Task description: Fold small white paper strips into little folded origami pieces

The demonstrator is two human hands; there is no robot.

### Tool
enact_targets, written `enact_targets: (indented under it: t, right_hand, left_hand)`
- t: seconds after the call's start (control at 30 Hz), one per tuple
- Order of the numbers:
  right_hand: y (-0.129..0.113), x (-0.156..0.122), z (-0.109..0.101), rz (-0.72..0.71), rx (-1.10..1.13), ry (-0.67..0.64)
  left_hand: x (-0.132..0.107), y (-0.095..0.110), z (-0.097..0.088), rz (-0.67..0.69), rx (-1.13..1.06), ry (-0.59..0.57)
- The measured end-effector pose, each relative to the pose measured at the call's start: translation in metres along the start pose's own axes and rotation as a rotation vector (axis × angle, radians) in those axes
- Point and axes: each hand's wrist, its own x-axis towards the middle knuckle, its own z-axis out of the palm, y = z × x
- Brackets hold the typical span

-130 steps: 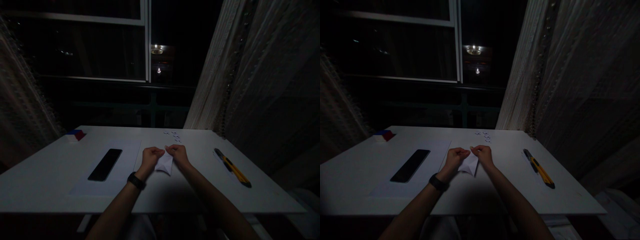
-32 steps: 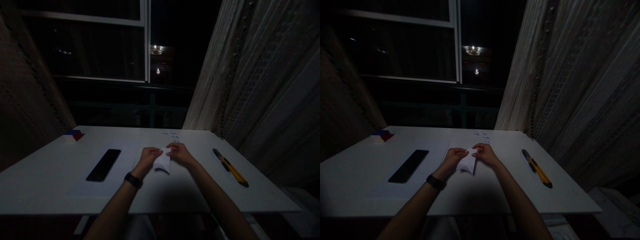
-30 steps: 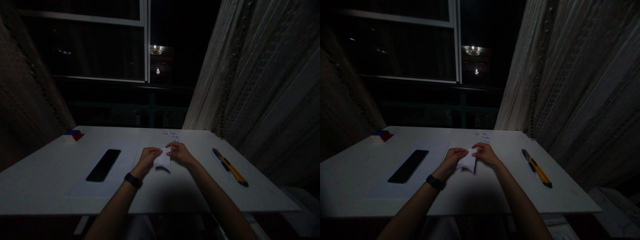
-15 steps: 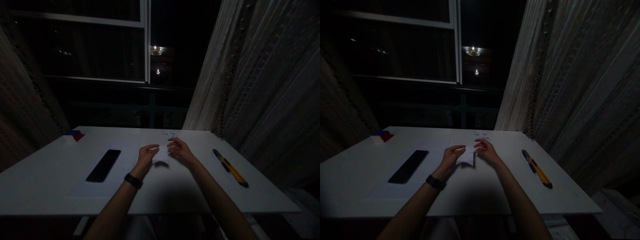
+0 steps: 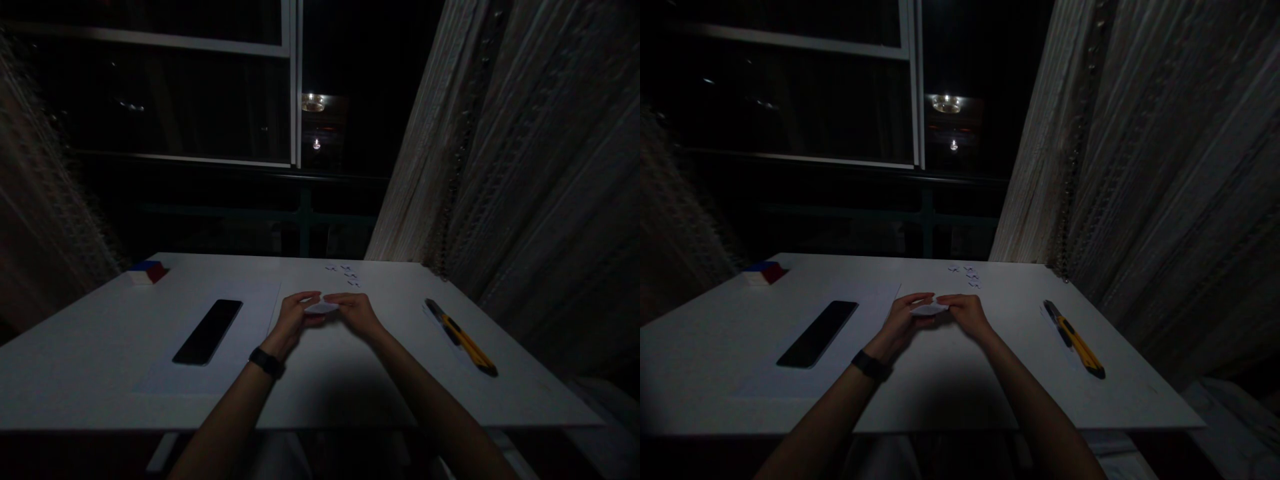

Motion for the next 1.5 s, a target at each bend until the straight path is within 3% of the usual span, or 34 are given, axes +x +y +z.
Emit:
enact_targets:
  t: [0.13,0.27,0.37,0.47,0.6,0.7,0.8,1.0,1.17,1.3,1.43,1.5]
  right_hand:
    - [-0.001,0.001,-0.004,0.029,-0.035,0.028]
    - [-0.001,0.003,-0.015,0.111,-0.068,0.067]
    - [0.002,0.005,-0.021,0.288,0.127,0.075]
    - [0.01,0.003,-0.018,0.469,0.269,-0.03]
    - [0.019,0.0,-0.01,0.539,0.002,-0.138]
    - [0.02,-0.003,-0.009,0.494,-0.259,-0.146]
    - [0.019,-0.007,-0.011,0.372,-0.528,-0.182]
    - [0.022,-0.011,-0.014,0.272,-0.622,-0.211]
    - [0.021,-0.013,-0.022,0.196,-0.553,-0.241]
    - [0.008,-0.028,-0.031,0.085,-0.489,-0.239]
    - [-0.011,-0.048,-0.06,0.048,-0.713,-0.187]
    - [-0.018,-0.058,-0.089,0.158,-0.894,-0.008]
  left_hand:
    - [0.002,-0.002,-0.002,-0.011,0.001,-0.034]
    - [0.008,-0.011,-0.007,0.08,0.126,-0.054]
    - [0.014,-0.021,-0.01,0.149,0.402,-0.036]
    - [0.015,-0.026,-0.01,0.244,0.693,-0.059]
    - [0.006,-0.02,-0.006,0.414,0.948,-0.085]
    - [-0.007,-0.019,0.002,0.67,1.196,-0.082]
    - [-0.02,-0.03,0.007,0.81,1.423,-0.236]
    - [-0.035,-0.055,-0.003,0.802,1.661,-0.369]
    - [-0.037,-0.05,-0.006,0.804,1.712,-0.402]
    - [-0.04,-0.046,-0.004,0.834,1.712,-0.415]
    - [-0.042,-0.043,-0.003,0.833,1.72,-0.432]
    - [-0.042,-0.042,-0.003,0.823,1.718,-0.434]
